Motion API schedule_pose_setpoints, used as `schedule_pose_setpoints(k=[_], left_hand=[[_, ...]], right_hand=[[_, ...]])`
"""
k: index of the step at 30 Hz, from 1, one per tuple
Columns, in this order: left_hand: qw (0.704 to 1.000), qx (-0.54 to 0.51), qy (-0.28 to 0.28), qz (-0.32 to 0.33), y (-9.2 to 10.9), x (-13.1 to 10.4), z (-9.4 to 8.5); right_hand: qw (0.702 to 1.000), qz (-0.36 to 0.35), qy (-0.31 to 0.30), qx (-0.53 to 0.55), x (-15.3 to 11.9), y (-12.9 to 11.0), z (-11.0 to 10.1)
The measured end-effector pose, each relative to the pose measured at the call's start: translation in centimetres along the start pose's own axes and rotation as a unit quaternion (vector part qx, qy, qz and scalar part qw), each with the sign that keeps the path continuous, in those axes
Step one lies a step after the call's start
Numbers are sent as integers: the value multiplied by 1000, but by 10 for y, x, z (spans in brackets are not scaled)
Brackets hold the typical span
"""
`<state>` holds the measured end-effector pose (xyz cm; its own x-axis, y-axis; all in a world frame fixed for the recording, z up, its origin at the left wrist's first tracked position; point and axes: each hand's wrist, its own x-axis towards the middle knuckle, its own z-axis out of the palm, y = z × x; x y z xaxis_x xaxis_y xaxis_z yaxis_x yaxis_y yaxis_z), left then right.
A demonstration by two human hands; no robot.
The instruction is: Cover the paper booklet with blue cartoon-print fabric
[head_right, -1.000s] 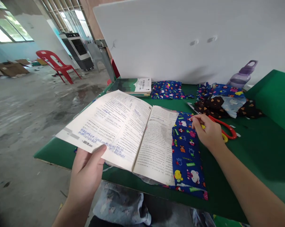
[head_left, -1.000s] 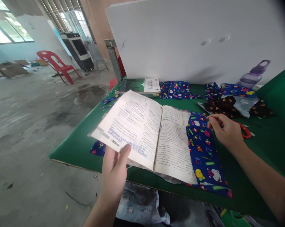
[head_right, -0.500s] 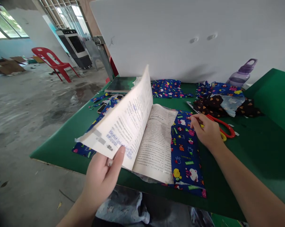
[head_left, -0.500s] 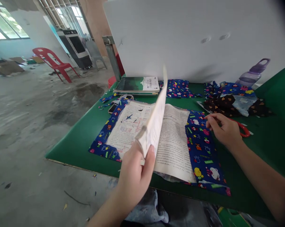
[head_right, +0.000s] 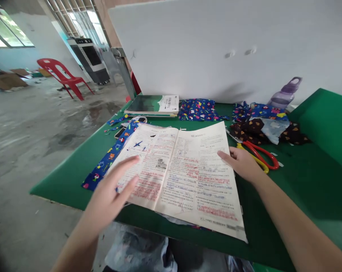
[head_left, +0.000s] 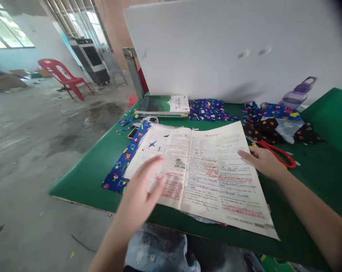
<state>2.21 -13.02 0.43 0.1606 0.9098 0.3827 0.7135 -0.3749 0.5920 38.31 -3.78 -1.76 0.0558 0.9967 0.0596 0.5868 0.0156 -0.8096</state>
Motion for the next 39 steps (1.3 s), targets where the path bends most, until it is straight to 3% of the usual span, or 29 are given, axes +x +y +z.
schedule_pose_setpoints(k=[3,5,9,11,13,16,19,27,30,32,34,37,39], left_hand=[[991,83,77,-64,-50,-3,-23],[978,118,105,-132,-79,-8,-38],[958,131,69,-244,-114,-18,-61],[960,49,57,-271,-117,-19,-66],[951,-62,84,-292,-114,-18,-67],[905,-244,130,-323,-105,-15,-62],[847,-391,123,-338,-100,-16,-56],[766,-491,120,-396,-83,-18,-48],[775,-489,156,-368,-72,-20,-42],[793,-469,143,-361,-69,-23,-38],[832,-400,120,-365,-68,-27,-35],[912,-193,87,-352,-67,-30,-31],[941,-78,71,-322,-63,-28,-30]], right_hand=[[995,66,-75,-14,-1,-4,0],[994,84,-65,15,-1,-5,0],[985,112,-79,106,-2,-6,2],[982,124,-81,121,-2,-6,3],[980,133,-85,120,-2,-5,3],[979,137,-95,121,-1,-4,2],[978,143,-89,125,1,-2,2],[966,160,-104,172,-2,-6,2],[962,171,-95,189,-3,-7,3],[959,183,-92,197,-3,-7,5],[955,186,-99,206,-2,-6,6],[960,165,-107,200,-1,-5,8],[964,153,-105,192,-2,-5,9]])
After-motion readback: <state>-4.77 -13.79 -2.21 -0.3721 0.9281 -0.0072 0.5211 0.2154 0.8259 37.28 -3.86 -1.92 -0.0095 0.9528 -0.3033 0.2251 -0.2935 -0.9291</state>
